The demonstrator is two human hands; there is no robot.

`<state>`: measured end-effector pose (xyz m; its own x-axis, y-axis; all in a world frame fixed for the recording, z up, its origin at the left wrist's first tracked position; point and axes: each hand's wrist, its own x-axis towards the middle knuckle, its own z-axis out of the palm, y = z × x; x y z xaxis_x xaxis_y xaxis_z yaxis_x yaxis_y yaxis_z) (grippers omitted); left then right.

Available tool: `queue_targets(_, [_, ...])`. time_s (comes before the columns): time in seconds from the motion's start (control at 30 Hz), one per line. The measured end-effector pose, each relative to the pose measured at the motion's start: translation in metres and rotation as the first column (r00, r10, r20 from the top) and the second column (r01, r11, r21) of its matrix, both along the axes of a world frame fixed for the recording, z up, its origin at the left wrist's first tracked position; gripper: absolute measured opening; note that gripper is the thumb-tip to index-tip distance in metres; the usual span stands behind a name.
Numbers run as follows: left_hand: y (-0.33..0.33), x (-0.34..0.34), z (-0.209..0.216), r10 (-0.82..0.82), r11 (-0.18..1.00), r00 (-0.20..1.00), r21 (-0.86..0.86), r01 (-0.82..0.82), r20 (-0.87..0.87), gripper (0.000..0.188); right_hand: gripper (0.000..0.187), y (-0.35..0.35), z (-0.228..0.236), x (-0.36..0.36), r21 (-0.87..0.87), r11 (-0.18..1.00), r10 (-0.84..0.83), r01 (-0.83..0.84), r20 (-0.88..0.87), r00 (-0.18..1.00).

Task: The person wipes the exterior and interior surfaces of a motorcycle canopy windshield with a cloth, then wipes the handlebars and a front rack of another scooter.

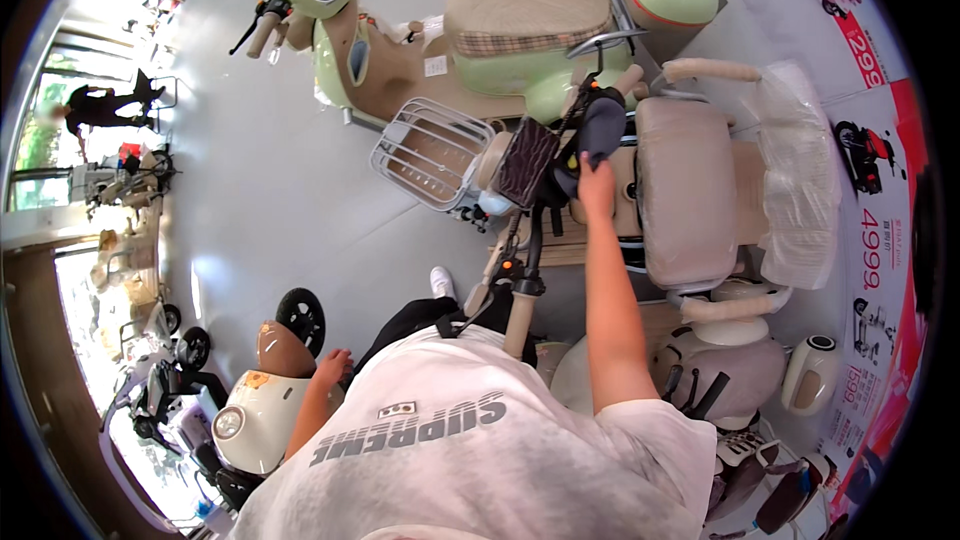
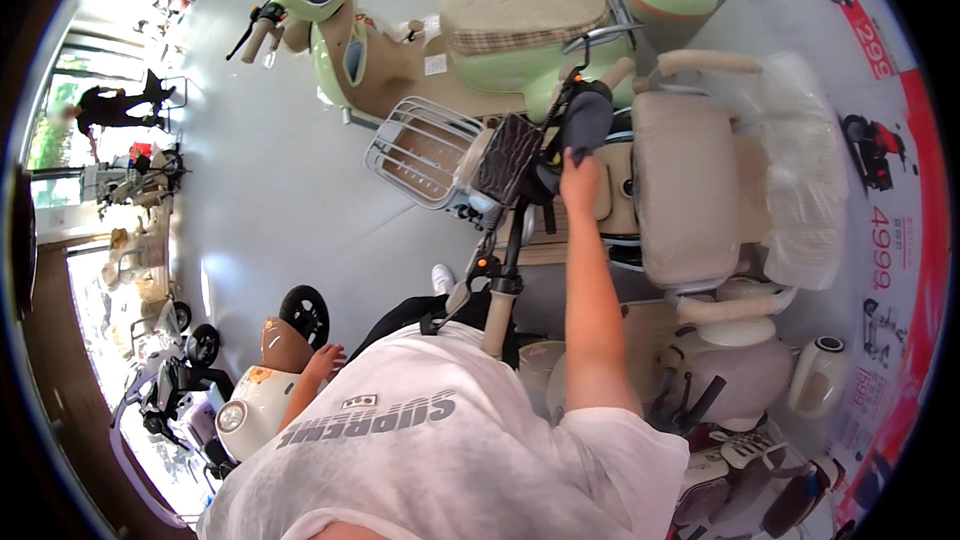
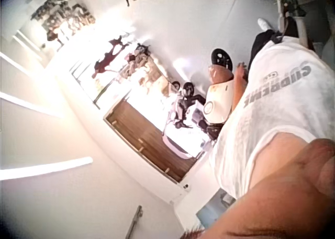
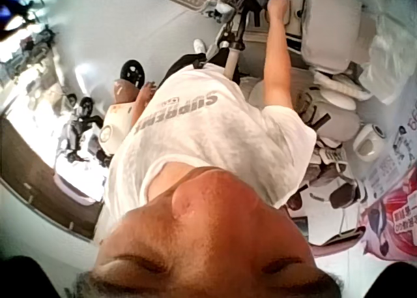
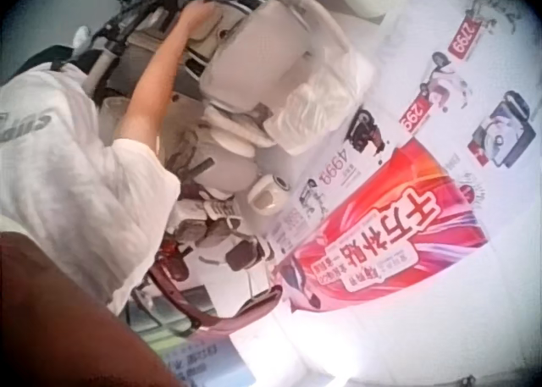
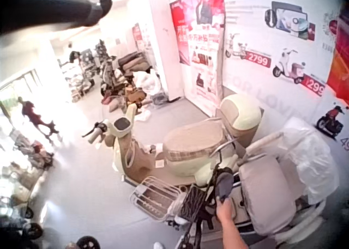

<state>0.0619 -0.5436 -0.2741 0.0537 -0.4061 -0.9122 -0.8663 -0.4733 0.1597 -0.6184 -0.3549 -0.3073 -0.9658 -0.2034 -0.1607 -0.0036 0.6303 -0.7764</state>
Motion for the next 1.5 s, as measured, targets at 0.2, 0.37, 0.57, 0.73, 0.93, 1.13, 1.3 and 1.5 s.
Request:
queue_targets(0.2, [-0.054, -0.041, -0.008, -0.219, 0.976, 0.975, -0.022, 0.219, -0.028, 0.044, 0.069, 0.006, 0.081, 0.025, 0.038, 0.991, 0.125, -0.131, 0.130, 0.984])
queue_targets(0.37, [-0.115, -0.084, -0.020, -0.324, 0.945, 0.936, -0.090, 0.313, -0.142, 0.046, 0.081, -0.043, 0.183, 0.060, -0.314, 0.946, 0.155, -0.081, 0.220, 0.963])
queue_targets(0.57, [-0.177, -0.204, -0.001, -0.501, 0.864, 0.692, -0.353, 0.360, -0.519, 0.037, 0.085, -0.137, 0.193, 0.108, -0.441, 0.860, 0.415, -0.256, 0.315, 0.853])
queue_targets(0.73, [-0.205, -0.314, 0.042, -0.235, 0.954, 0.533, -0.088, 0.285, -0.813, 0.037, 0.081, -0.233, 0.116, 0.177, -0.337, 0.883, 0.462, -0.328, 0.490, 0.739])
queue_targets(0.93, [-0.257, -0.353, -0.014, -0.143, 0.964, 0.711, 0.065, 0.256, -0.689, 0.023, 0.049, -0.282, 0.053, 0.238, 0.088, 0.930, 0.320, -0.356, 0.278, 0.906])
queue_targets(1.13, [-0.261, -0.382, 0.006, -0.568, 0.811, 0.241, -0.486, 0.325, -0.787, 0.020, 0.060, -0.279, 0.092, 0.259, 0.256, 0.965, -0.068, 0.064, 0.005, 0.998])
queue_targets(1.3, [-0.282, -0.414, 0.010, -0.510, 0.841, 0.288, -0.400, 0.363, -0.811, 0.026, 0.066, -0.272, 0.105, 0.268, 0.216, 0.958, -0.170, 0.186, -0.091, 0.981])
queue_targets(1.5, [-0.318, -0.414, -0.083, -0.936, 0.346, 0.314, -0.589, 0.731, -0.160, 0.038, 0.063, -0.268, -0.005, 0.257, 0.452, 0.886, -0.080, 0.100, -0.064, 0.995])
